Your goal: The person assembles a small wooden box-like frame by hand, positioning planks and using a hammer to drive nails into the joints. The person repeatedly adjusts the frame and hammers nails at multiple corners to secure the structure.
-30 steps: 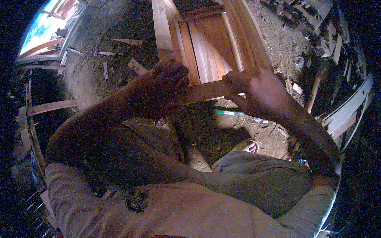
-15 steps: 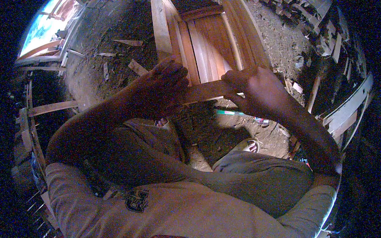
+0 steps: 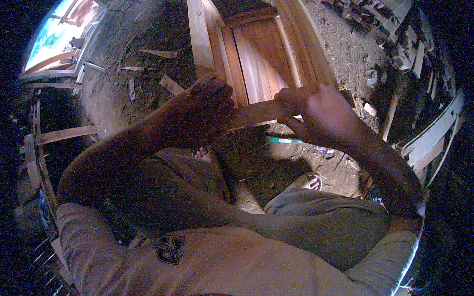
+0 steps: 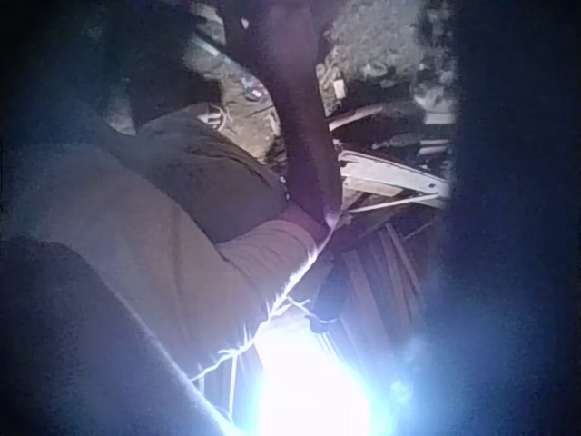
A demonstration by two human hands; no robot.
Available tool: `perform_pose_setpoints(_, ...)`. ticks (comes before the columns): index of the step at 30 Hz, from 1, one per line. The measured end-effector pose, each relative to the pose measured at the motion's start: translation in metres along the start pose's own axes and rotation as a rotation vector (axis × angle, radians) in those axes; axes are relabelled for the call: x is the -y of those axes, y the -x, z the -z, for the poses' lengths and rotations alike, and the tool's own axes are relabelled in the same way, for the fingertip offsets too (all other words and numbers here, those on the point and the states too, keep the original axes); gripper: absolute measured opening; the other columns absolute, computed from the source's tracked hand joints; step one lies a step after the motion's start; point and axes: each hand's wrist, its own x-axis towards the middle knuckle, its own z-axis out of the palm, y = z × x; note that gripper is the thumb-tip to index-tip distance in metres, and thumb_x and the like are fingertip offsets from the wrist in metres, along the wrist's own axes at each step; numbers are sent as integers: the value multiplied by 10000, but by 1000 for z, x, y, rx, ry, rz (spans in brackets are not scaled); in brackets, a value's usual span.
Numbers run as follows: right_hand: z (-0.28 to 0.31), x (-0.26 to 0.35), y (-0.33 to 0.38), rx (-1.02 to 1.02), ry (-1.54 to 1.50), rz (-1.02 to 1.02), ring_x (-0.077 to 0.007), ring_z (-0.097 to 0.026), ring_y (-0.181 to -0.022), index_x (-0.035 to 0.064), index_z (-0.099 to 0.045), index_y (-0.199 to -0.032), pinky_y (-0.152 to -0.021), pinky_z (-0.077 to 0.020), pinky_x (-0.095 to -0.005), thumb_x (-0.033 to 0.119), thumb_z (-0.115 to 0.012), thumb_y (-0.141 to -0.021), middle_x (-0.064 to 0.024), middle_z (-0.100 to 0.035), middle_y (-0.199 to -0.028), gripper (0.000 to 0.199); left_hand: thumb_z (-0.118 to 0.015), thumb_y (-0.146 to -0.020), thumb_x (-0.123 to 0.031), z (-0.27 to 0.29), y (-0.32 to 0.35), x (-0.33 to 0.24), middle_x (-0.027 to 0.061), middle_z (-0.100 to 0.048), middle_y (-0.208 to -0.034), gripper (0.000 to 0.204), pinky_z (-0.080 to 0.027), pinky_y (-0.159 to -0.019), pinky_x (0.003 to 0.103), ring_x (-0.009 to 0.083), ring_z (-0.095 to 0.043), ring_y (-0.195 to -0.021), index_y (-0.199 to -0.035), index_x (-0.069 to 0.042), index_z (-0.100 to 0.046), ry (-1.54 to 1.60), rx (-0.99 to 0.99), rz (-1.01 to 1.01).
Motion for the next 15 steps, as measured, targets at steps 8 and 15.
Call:
perform_pose_setpoints(8, 3, 2, -1, 13, 34, -14, -388, -732, -823, 75, -679, -1087, -748, -590, -509, 243, -763, -868, -175, -740, -883, 288, -674, -840, -426, -8, 0, 1, 95, -614, -1023, 434, -366, -1096, 438, 294, -555, -1086, -1041, -42, -657, 26, 3, -13)
perform_pose_setpoints(15, 2, 2, -3, 30, 69, -11, -288, -777, -869, 26, -719, -1153, -781, -618, -414, 204, -829, -832, -157, -776, -971, 383, -656, -853, -415, 3, -6, 3, 79, -656, -1072, 441, -350, -1132, 459, 282, -569, -1165, -1102, -52, -668, 67, 300, -18)
